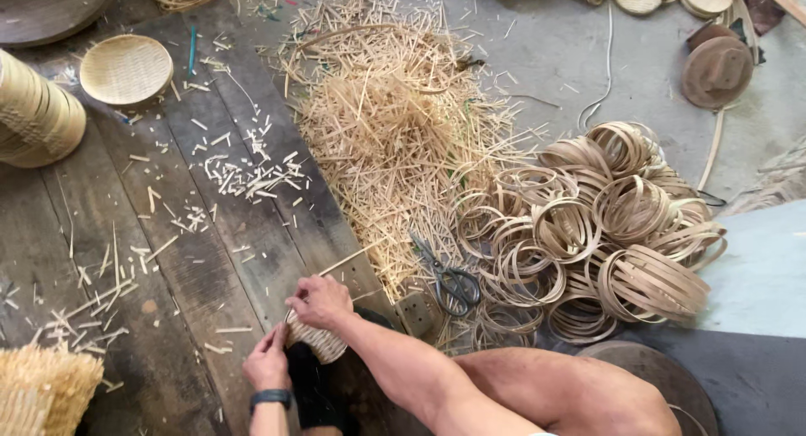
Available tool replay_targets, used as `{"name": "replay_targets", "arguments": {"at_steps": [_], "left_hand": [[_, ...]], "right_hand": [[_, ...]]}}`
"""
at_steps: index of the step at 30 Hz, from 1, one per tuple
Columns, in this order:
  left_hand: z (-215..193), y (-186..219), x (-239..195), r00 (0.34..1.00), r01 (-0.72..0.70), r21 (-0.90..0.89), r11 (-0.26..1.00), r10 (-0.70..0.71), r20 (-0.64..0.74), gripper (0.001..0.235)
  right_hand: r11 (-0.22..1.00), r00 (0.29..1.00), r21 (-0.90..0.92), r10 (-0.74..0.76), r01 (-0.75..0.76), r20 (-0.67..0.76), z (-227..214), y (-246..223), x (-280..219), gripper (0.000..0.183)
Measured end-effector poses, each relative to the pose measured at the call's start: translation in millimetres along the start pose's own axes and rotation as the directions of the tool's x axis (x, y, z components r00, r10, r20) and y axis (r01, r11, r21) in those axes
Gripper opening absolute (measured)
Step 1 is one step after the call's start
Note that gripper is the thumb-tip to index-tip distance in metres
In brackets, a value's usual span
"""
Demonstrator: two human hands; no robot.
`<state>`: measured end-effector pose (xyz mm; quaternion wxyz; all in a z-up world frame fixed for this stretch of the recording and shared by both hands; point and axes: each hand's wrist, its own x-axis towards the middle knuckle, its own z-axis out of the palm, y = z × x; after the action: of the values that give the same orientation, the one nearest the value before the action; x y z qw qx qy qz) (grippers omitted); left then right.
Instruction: The person weaves flat bamboo mats into circular bowls by wrapping them around a bamboo ring and trimming the excess with shears. The person repeats this process multiple times, stacking finished bowls aside.
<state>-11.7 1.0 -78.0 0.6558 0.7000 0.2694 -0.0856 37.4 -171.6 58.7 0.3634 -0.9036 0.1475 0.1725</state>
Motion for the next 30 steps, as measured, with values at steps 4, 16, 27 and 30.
{"name": "replay_targets", "arguments": {"at_steps": [4, 16, 27, 30], "left_hand": [[-34.8, -3.8, 24.5, 0.405, -0.807, 0.588, -0.061, 0.666, 0.626, 0.062], [34.0, 129.3, -36.0, 0.812, -0.525, 0.34, 0.78, 0.34, 0.473, 0.03], [2.2, 81.1, -96.3, 0.496, -0.843, 0.529, 0.102, 0.529, 0.689, 0.029], [20.4, 69.2, -94.4, 0.664, -0.704, 0.631, 0.326, 0.618, 0.421, 0.053]], "right_hand": [[1.0, 0.999, -0.002, 0.006, -0.006, -0.039, 23.7, 17.5, 12.5, 0.03], [0.67, 0.96, -0.703, -0.056, 0.24, 0.275, -286.1, 82.4, -33.2, 0.029], [0.87, 0.943, -0.365, 0.291, -0.331, -0.16, -64.1, 339.6, -40.1, 0.062], [0.908, 0.927, -0.236, 0.293, -0.347, -0.235, -56.4, 366.4, -45.1, 0.064]]}}
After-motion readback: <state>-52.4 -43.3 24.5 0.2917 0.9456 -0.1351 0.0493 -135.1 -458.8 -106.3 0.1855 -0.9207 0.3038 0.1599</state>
